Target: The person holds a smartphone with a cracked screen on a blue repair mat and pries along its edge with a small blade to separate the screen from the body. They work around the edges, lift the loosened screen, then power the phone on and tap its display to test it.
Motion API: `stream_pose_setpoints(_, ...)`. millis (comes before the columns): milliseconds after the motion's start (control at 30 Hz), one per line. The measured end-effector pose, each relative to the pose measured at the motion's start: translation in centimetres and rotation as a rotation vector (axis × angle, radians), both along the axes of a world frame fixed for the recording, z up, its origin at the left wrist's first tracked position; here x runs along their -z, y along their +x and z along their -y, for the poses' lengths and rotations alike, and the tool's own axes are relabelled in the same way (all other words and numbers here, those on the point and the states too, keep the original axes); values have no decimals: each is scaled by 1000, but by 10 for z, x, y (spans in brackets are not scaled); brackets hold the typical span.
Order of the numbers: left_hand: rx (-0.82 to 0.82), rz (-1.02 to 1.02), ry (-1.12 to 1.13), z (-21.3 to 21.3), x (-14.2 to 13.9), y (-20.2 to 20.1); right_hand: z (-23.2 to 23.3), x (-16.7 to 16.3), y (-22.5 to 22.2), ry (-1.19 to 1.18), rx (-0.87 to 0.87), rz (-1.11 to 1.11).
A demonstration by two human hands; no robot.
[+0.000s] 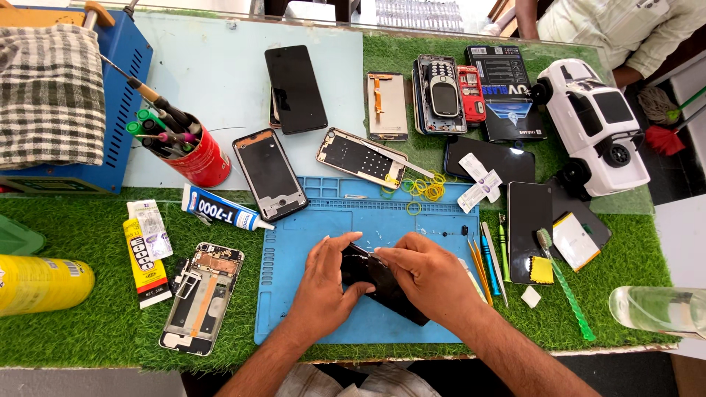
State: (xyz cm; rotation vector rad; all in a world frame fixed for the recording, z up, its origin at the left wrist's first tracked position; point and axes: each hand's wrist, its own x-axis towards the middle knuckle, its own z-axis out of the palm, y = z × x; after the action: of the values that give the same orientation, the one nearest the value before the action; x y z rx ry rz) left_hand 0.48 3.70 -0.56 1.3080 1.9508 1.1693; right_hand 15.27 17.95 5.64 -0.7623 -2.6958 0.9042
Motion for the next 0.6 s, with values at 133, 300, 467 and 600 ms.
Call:
stream_pose_setpoints(133,3,-23,28,0,2,0,0,2,2,50,-64,-25)
stream_pose_setpoints(300,10,-30,17,0,3,0,-3,4,0,142,-176,-20)
stream_pose_setpoints(467,4,-11,38,-1,1,0,-17,0,-8,-68,-172,18)
stream_pose_setpoints(600,53,-112,124,-1,-4,0,-25,-4,-13,-189,-176,67)
